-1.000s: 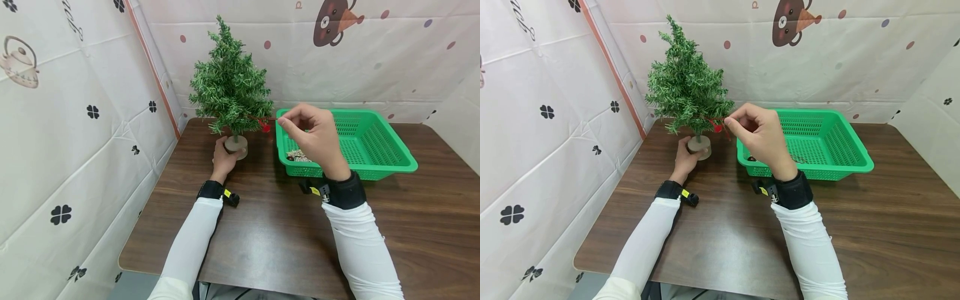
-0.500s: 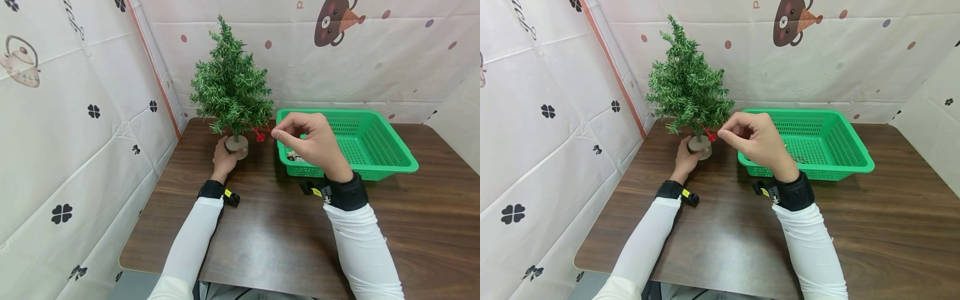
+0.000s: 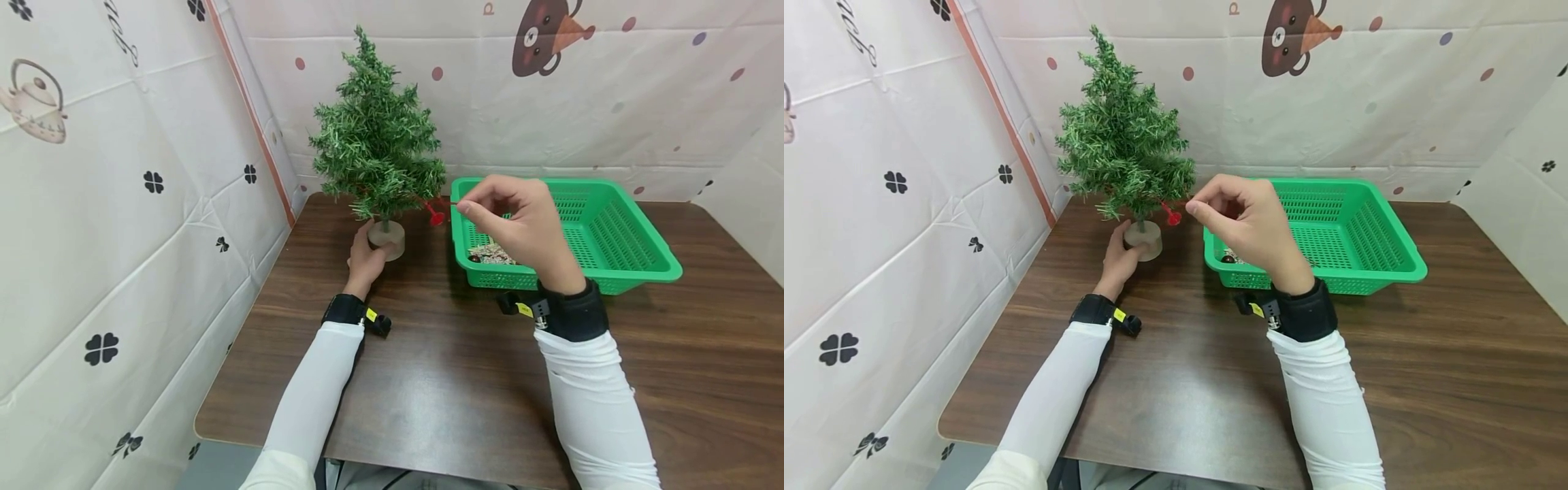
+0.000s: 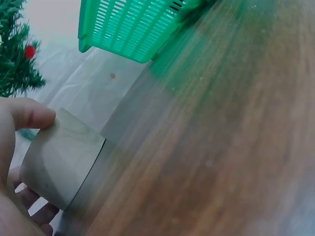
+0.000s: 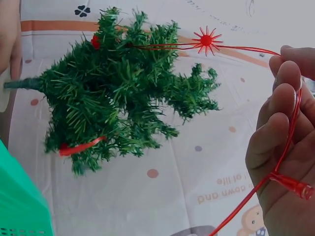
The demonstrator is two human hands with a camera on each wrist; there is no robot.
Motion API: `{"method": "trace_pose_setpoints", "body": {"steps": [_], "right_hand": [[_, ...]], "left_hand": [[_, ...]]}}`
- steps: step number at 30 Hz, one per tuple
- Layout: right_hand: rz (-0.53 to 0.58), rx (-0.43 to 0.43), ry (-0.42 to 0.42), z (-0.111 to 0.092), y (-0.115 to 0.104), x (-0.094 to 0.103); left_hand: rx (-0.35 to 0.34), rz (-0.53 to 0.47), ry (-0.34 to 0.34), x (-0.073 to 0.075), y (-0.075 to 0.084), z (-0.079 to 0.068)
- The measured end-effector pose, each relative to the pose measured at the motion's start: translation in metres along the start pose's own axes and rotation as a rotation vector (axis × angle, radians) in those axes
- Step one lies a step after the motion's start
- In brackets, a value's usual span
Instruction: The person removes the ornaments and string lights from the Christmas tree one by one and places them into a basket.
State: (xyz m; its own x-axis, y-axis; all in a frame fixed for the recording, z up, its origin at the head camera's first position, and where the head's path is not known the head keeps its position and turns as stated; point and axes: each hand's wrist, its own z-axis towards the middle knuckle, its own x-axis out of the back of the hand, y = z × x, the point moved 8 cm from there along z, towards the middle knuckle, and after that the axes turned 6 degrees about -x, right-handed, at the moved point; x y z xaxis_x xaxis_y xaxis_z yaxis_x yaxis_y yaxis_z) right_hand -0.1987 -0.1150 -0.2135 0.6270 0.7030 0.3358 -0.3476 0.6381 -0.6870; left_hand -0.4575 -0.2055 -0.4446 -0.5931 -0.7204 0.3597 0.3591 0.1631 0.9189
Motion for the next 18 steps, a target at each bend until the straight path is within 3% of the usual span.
{"method": "trace_pose_setpoints", "body": {"steps": [10, 18], "right_hand": [[-0.020, -0.039, 0.073, -0.003, 0.006, 0.019], [-0.025, -0.060, -0.010, -0.005, 0.004, 0.017]], "left_hand": [[0.005, 0.037, 0.066, 0.003, -0.001, 0.002], [0.016, 0.017, 0.091, 0.005, -0.001, 0.000]]}}
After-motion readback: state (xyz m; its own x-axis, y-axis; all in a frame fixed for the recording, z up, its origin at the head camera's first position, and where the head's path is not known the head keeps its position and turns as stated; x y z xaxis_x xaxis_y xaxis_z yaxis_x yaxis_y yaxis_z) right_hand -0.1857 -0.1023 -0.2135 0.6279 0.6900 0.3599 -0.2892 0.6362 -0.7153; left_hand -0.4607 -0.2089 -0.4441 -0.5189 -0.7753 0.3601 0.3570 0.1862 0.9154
